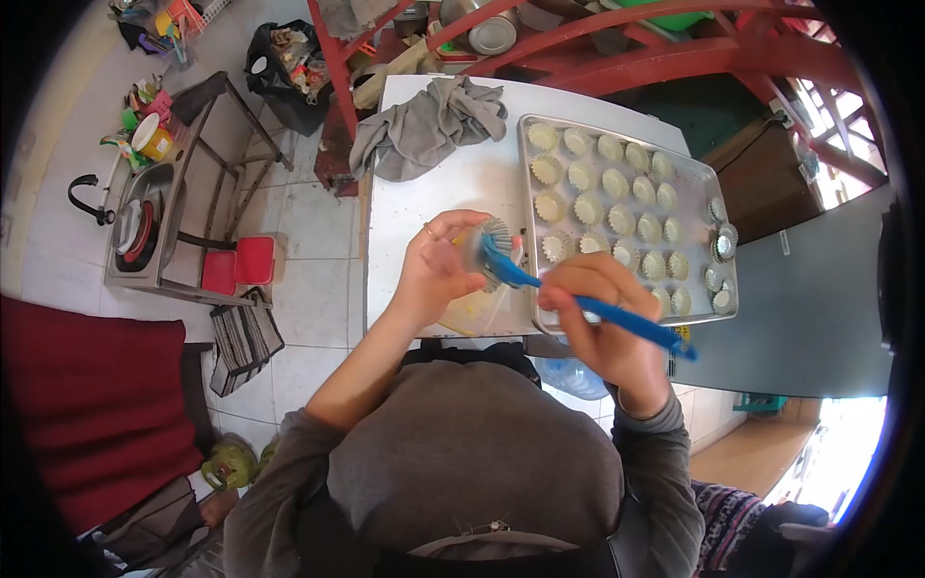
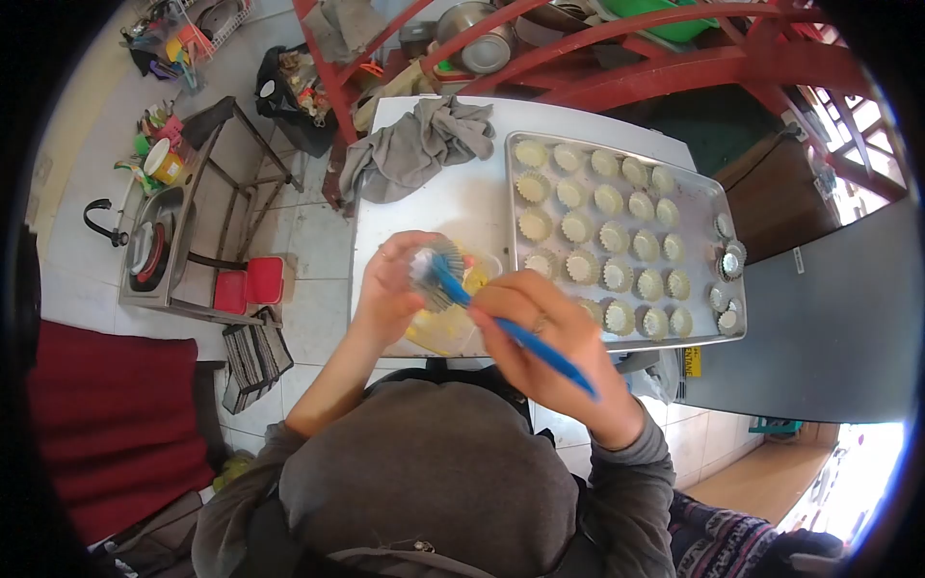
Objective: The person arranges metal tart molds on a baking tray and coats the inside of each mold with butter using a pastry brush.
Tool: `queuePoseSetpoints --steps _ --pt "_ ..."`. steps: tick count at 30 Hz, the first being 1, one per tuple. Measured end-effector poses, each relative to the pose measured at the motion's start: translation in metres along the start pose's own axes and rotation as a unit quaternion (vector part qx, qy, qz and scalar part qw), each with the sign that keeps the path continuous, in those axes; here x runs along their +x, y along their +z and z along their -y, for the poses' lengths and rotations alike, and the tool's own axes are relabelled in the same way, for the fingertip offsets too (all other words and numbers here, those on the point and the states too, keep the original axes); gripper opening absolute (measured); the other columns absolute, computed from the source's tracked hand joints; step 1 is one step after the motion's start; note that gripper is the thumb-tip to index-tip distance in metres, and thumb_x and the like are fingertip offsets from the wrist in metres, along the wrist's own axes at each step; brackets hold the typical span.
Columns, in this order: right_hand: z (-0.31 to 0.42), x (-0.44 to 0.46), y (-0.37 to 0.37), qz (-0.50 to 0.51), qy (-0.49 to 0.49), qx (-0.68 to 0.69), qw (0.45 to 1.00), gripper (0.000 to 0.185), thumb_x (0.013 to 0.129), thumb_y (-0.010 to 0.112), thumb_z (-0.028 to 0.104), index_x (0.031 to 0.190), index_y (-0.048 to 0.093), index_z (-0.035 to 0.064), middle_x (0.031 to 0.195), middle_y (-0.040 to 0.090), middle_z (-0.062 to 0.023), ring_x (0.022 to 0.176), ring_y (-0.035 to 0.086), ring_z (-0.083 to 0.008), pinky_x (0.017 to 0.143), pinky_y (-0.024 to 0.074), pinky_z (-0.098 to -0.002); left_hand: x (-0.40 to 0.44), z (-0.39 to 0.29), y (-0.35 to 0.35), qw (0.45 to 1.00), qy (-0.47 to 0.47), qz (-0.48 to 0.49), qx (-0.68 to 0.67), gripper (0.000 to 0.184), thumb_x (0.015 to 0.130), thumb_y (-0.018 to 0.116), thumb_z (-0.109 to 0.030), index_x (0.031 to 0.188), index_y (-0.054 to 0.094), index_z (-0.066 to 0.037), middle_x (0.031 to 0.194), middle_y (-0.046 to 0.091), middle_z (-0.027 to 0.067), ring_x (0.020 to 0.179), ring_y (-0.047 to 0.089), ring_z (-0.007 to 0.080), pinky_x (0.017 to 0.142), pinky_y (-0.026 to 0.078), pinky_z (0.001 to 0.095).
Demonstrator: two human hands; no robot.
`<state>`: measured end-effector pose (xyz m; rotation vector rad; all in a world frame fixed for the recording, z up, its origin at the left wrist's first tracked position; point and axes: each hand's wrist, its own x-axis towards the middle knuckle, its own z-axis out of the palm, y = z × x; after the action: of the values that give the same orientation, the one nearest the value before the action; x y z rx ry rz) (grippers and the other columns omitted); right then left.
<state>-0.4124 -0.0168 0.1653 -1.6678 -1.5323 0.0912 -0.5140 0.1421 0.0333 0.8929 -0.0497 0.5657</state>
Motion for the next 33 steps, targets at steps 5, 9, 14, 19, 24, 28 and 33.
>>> queuePoseSetpoints --steps 5,9,14,19,24,28,33 --pt "-0.004 0.000 0.000 -0.047 -0.022 0.095 0.994 0.013 0.078 0.065 -0.002 0.090 0.061 -0.0001 0.082 0.060 -0.0114 0.070 0.062 -0.0231 0.062 0.0494 -0.0284 -0.003 0.004 -0.014 0.999 -0.004 0.016 -0.031 0.068 0.068 0.080 -0.023 0.123 0.045 -0.003 0.121 0.053 0.0116 0.113 0.053 0.0324 0.102 0.037 0.0491" --pt "-0.014 0.000 -0.003 0.002 -0.036 0.124 0.992 0.005 0.083 0.060 -0.002 0.088 0.060 -0.0024 0.082 0.062 -0.0104 0.073 0.063 -0.0164 0.062 0.0507 -0.0253 -0.004 -0.004 -0.028 0.999 0.012 -0.006 -0.043 0.068 0.069 0.077 -0.020 0.124 0.043 -0.001 0.121 0.052 0.0125 0.114 0.053 0.0289 0.101 0.040 0.0436" --pt "-0.053 -0.011 0.023 -0.043 0.153 0.223 0.962 0.005 0.088 0.056 0.000 0.088 0.059 -0.0030 0.081 0.062 -0.0091 0.068 0.064 -0.0130 0.059 0.0512 -0.0247 -0.014 -0.037 -0.051 0.996 0.055 -0.073 0.011 0.077 0.070 0.077 -0.026 0.129 0.038 0.002 0.121 0.052 0.0155 0.115 0.052 0.0293 0.101 0.040 0.0433" --pt "-0.076 -0.029 0.110 0.032 0.078 0.093 0.992 0.010 0.089 0.055 0.004 0.086 0.059 -0.0046 0.079 0.063 -0.0110 0.068 0.066 -0.0165 0.058 0.0524 -0.0269 -0.026 -0.054 -0.053 0.985 0.062 -0.132 0.097 0.092 0.067 0.080 -0.040 0.132 0.034 0.006 0.119 0.053 0.0194 0.111 0.055 0.0297 0.101 0.040 0.0444" --pt "-0.105 -0.035 0.150 0.030 0.128 0.034 0.991 0.012 0.089 0.056 0.006 0.086 0.060 -0.0047 0.074 0.064 -0.0116 0.067 0.068 -0.0185 0.058 0.0533 -0.0267 -0.042 -0.045 -0.066 0.988 0.035 -0.130 0.082 0.084 0.068 0.080 -0.034 0.130 0.038 0.004 0.119 0.054 0.0167 0.110 0.056 0.0276 0.101 0.040 0.0423" --pt "-0.110 -0.037 0.148 0.030 0.198 0.085 0.976 0.011 0.089 0.055 0.005 0.086 0.060 -0.0040 0.074 0.064 -0.0104 0.068 0.068 -0.0189 0.058 0.0537 -0.0275 -0.068 -0.028 -0.069 0.988 -0.074 -0.132 0.031 0.082 0.068 0.080 -0.031 0.130 0.039 0.003 0.118 0.055 0.0145 0.108 0.056 0.0266 0.099 0.042 0.0449" --pt "-0.112 -0.044 0.152 0.068 0.114 0.069 0.989 0.010 0.088 0.055 0.004 0.087 0.060 -0.0055 0.077 0.063 -0.0123 0.068 0.068 -0.0188 0.060 0.0541 -0.0272 -0.103 -0.002 -0.075 0.981 -0.122 -0.144 -0.043 0.081 0.069 0.078 -0.033 0.130 0.038 0.001 0.118 0.054 0.0141 0.110 0.055 0.0257 0.097 0.044 0.0474"
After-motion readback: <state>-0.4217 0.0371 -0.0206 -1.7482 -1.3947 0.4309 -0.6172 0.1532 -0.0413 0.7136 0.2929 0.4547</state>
